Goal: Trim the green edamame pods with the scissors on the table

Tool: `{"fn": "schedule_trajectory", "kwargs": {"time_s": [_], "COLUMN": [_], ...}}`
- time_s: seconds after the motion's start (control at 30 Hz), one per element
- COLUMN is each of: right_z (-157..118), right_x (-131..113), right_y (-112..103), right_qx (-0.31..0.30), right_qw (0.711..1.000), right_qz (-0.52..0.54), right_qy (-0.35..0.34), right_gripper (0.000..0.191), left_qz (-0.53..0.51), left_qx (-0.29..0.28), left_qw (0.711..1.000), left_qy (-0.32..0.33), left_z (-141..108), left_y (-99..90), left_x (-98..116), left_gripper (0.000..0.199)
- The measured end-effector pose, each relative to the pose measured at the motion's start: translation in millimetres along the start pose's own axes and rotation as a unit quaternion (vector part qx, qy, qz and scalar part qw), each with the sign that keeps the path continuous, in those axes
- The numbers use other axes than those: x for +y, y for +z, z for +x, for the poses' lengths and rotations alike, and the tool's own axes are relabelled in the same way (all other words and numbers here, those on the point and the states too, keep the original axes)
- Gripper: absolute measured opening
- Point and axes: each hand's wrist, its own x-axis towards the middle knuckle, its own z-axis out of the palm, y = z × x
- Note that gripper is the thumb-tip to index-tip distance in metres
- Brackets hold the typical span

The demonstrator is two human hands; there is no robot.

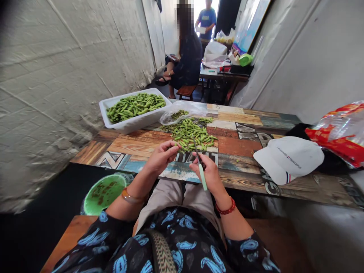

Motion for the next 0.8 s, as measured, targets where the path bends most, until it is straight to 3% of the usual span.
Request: {"fn": "schedule_trajectory", "kwargs": {"time_s": [0.1, 0.2, 0.47, 0.8], "right_z": [-6.1, -9.2, -6.1, -1.0], "right_x": [-4.2, -9.2, -17.7, -22.2], "right_y": [-1.3, -0.7, 7.0, 1.4], "right_qx": [0.014, 0.015, -0.035, -0.056], "right_qw": [0.999, 0.999, 0.994, 0.99], "right_qz": [0.031, 0.049, 0.103, 0.131], "right_qy": [0.008, -0.001, -0.007, 0.0], "right_gripper": [0.049, 0.05, 0.051, 0.054], "left_qz": [-0.117, -0.152, -0.134, -0.066], "left_qx": [0.0, 0.0, 0.008, 0.032], "left_qw": [0.993, 0.988, 0.991, 0.997], "left_qy": [-0.023, -0.022, -0.01, 0.013], "left_z": [-4.9, -9.4, -13.4, -12.0], "left_y": [2.4, 7.7, 16.6, 19.6], "left_x": [0.4, 3.8, 3.1, 4.6], "left_gripper": [0.033, 0.035, 0.032, 0.028]}}
